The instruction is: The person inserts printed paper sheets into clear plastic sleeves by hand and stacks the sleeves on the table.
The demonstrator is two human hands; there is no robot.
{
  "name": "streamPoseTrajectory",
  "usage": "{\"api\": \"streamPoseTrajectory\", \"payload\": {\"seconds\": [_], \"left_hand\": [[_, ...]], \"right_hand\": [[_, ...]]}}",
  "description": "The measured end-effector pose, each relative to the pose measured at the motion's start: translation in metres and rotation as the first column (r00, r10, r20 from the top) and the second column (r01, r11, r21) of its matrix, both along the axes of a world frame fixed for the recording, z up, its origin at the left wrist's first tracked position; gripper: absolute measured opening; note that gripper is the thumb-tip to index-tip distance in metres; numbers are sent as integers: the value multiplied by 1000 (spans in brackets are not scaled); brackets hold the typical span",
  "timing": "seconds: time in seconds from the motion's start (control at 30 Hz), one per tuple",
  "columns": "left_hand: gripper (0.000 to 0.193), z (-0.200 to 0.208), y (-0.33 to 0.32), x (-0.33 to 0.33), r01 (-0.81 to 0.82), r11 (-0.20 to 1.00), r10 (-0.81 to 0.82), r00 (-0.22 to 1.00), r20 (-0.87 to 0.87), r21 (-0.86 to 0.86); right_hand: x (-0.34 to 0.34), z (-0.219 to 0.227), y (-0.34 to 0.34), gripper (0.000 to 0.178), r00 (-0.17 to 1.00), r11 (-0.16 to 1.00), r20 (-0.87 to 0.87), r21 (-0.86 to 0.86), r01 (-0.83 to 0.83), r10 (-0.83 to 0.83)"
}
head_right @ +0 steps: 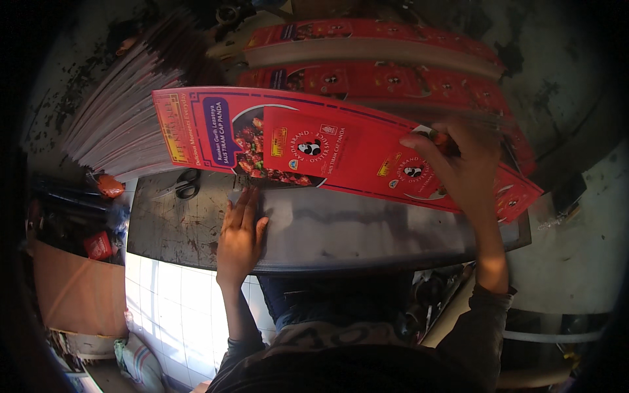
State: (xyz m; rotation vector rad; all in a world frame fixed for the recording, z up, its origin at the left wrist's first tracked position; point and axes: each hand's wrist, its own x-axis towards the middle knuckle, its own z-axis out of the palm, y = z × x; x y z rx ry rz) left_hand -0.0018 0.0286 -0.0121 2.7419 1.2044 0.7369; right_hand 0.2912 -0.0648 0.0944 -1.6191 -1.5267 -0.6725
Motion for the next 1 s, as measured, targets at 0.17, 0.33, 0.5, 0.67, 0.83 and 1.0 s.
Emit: {"api": "streamPoseTrajectory", "payload": {"seconds": [0.17, 0.33, 0.5, 0.67, 0.83, 1.0], "left_hand": [[42, -2, 0, 0, -22, 996, 28, 998, 63, -87], [41, 10, -2, 3, -36, 999, 37, 993, -116, 13], [44, 11, 10, 5, -33, 999, 34, 973, -227, 6], [43, 8, 7, 5, -43, 991, 8, 963, -270, -124], [42, 6, 8, 5, 37, 999, -34, 985, -171, 12], [39, 22, 7, 9, 5, 993, 12, 989, -147, 119]], "right_hand": [[-18, 12, 49, 33, 932, 941, -128, 53, -335, 339], [-54, 22, 94, 36, 899, 897, 35, 59, -438, 436], [-75, 21, 99, 37, 862, 883, 190, -94, -461, 470], [-77, 17, 93, 36, 816, 864, 288, -218, -454, 502], [-66, 22, 85, 35, 832, 915, 383, -206, -347, 401], [-60, 28, 90, 35, 866, 949, 387, -122, -290, 315]]}}
